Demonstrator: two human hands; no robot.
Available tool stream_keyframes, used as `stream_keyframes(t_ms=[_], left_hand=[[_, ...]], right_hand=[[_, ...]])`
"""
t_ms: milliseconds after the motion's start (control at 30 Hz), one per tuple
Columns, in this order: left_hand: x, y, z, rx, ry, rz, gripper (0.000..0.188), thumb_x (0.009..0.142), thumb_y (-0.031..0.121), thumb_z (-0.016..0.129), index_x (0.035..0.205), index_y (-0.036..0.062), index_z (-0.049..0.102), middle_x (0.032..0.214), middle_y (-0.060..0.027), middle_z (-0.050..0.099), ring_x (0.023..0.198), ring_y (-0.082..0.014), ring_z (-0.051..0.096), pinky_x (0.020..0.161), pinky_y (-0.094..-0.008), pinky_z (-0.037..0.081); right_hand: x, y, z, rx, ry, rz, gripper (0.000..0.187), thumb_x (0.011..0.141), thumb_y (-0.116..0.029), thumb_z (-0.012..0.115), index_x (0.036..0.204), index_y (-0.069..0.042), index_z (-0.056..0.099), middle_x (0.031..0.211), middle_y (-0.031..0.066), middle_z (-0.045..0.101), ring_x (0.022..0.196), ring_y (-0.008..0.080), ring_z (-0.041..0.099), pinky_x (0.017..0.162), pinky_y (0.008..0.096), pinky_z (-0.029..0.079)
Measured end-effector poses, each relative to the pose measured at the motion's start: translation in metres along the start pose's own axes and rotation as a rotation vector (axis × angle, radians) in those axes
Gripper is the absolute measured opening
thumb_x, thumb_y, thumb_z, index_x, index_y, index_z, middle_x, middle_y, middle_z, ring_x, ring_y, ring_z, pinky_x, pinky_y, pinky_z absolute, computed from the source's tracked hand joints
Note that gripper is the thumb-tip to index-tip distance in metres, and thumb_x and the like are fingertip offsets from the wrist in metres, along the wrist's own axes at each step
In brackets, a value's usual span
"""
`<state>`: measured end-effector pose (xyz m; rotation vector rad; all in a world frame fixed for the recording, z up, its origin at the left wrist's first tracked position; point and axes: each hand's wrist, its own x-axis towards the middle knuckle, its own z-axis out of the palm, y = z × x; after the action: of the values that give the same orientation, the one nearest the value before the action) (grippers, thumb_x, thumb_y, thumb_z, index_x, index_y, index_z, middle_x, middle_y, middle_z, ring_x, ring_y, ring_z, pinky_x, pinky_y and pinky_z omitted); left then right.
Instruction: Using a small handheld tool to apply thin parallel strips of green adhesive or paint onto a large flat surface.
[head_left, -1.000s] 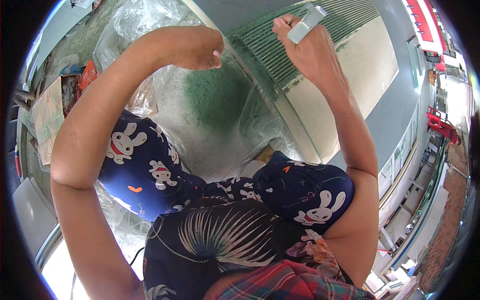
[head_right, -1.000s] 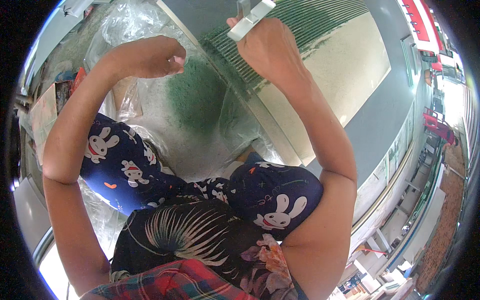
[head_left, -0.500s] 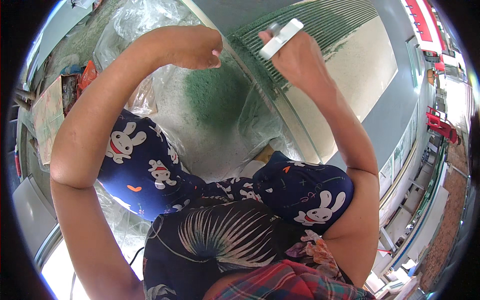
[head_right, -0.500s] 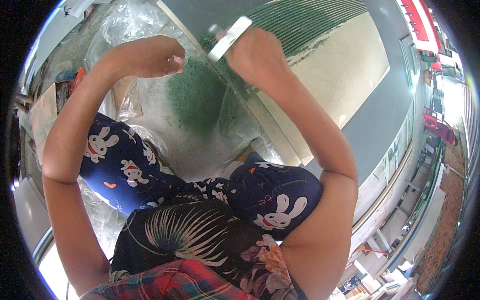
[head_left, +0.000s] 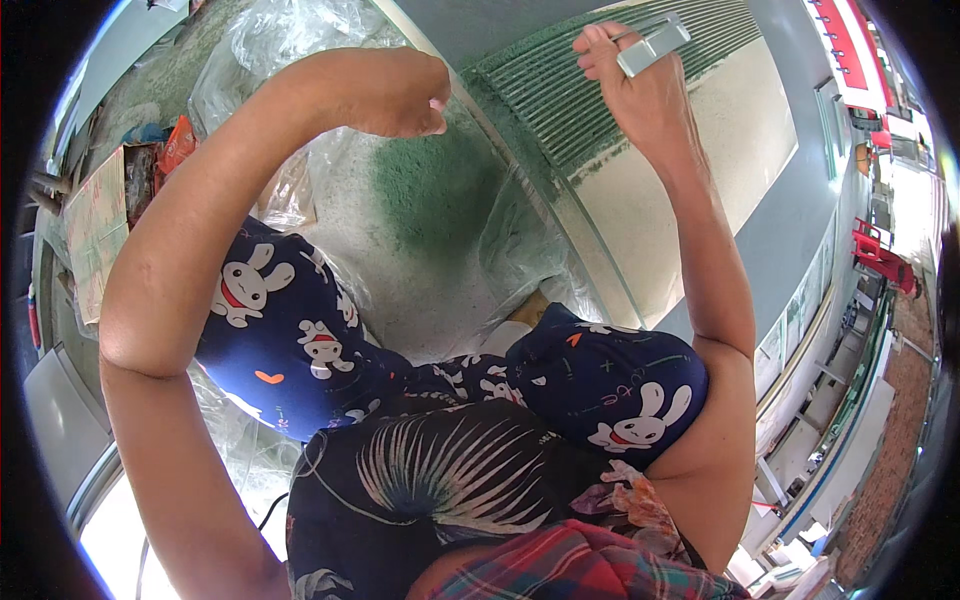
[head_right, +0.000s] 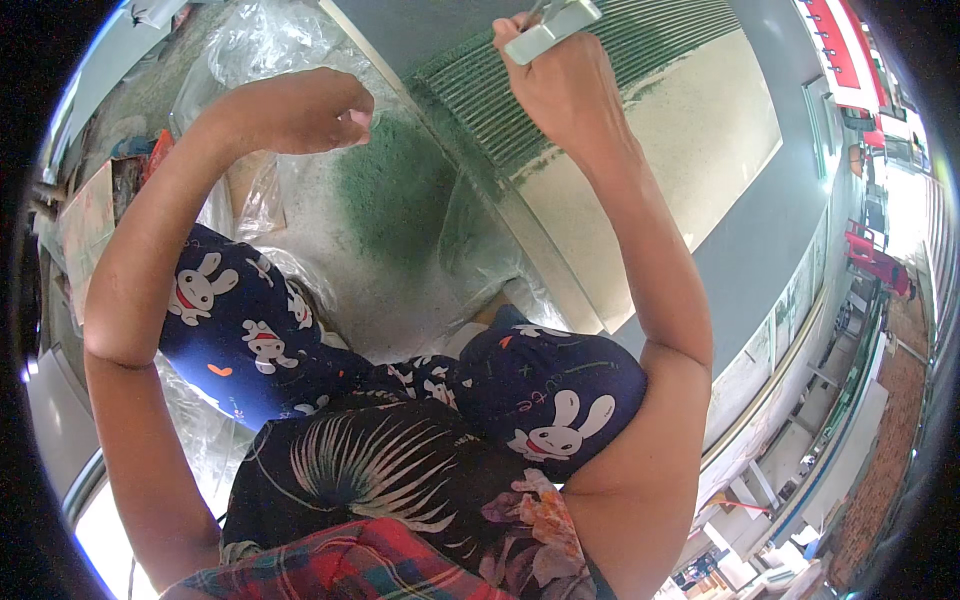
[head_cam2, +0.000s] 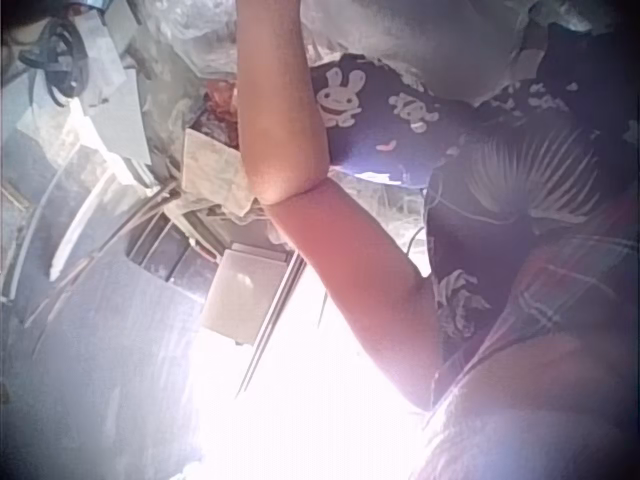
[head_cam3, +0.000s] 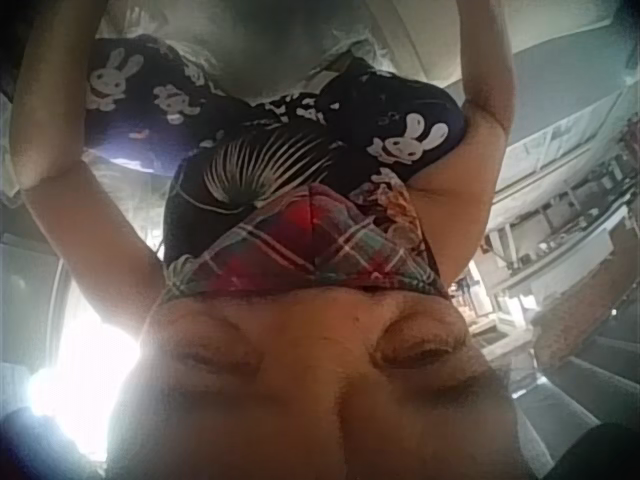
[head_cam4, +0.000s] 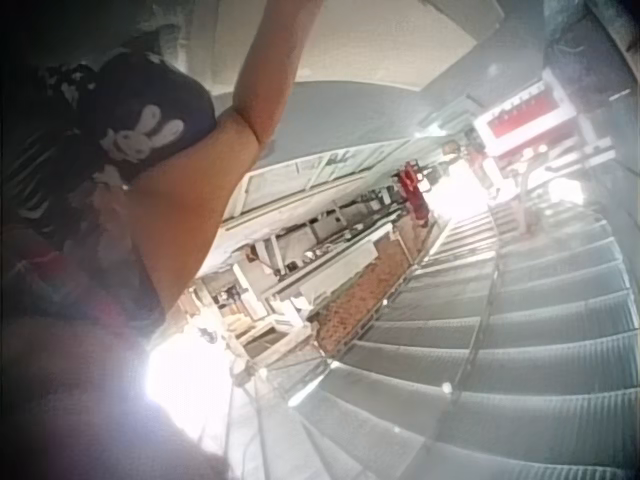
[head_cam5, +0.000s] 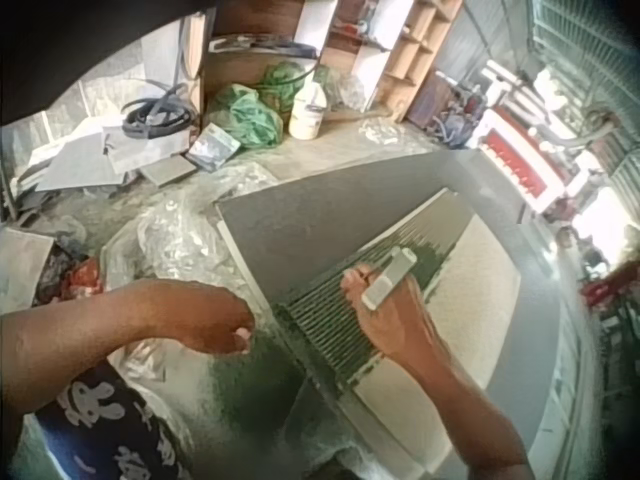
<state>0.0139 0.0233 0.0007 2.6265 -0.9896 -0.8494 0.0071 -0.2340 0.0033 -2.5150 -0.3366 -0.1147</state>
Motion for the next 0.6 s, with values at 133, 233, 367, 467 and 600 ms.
stream_keyframes(t_ms=[133,233,367,467,600], left_hand=[[-0.001,0.001,0.002,-0.044,0.051,0.024,0.025,0.091,0.022,0.063,0.097,-0.0021,0.066,0.091,-0.0188,0.067,0.089,-0.0347,0.066,0.080,-0.0417,0.050],[0.000,-0.002,0.008,-0.066,0.153,0.051,0.025,0.091,0.022,0.063,0.097,-0.0020,0.067,0.093,-0.0182,0.068,0.091,-0.0344,0.066,0.081,-0.0415,0.051],[0.001,0.001,0.004,-0.064,0.077,0.030,0.026,0.091,0.022,0.064,0.097,-0.0023,0.067,0.090,-0.0176,0.067,0.089,-0.0341,0.067,0.080,-0.0415,0.051],[0.002,0.004,-0.001,-0.044,0.032,0.005,0.026,0.091,0.022,0.063,0.096,-0.0022,0.067,0.088,-0.0171,0.067,0.088,-0.0341,0.067,0.080,-0.0416,0.051],[0.000,0.003,-0.002,-0.040,0.028,0.033,0.024,0.091,0.023,0.063,0.098,-0.0004,0.067,0.087,-0.0163,0.066,0.087,-0.0336,0.066,0.080,-0.0414,0.051]], right_hand=[[0.002,0.017,0.005,-0.114,-0.020,-0.058,0.039,0.102,-0.031,0.049,0.103,0.003,0.067,0.086,0.0127,0.072,0.081,0.0202,0.071,0.075,0.0329,0.056],[0.005,0.024,0.013,-0.107,0.111,-0.241,0.033,0.098,-0.029,0.057,0.088,0.000,0.068,0.068,0.0181,0.065,0.062,0.0360,0.065,0.055,0.0419,0.053],[0.004,0.023,0.016,-0.218,-0.042,-0.064,0.036,0.101,-0.030,0.053,0.103,0.002,0.067,0.085,0.0125,0.071,0.078,0.0226,0.070,0.073,0.0343,0.055],[0.002,0.015,0.020,-0.248,-0.015,-0.065,0.038,0.099,-0.033,0.054,0.090,0.001,0.068,0.074,0.0173,0.067,0.070,0.0324,0.067,0.065,0.0405,0.054],[-0.001,0.000,0.017,-0.302,-0.062,-0.086,0.033,0.099,-0.031,0.054,0.100,-0.001,0.068,0.086,0.0146,0.071,0.078,0.0357,0.067,0.071,0.0402,0.053]])
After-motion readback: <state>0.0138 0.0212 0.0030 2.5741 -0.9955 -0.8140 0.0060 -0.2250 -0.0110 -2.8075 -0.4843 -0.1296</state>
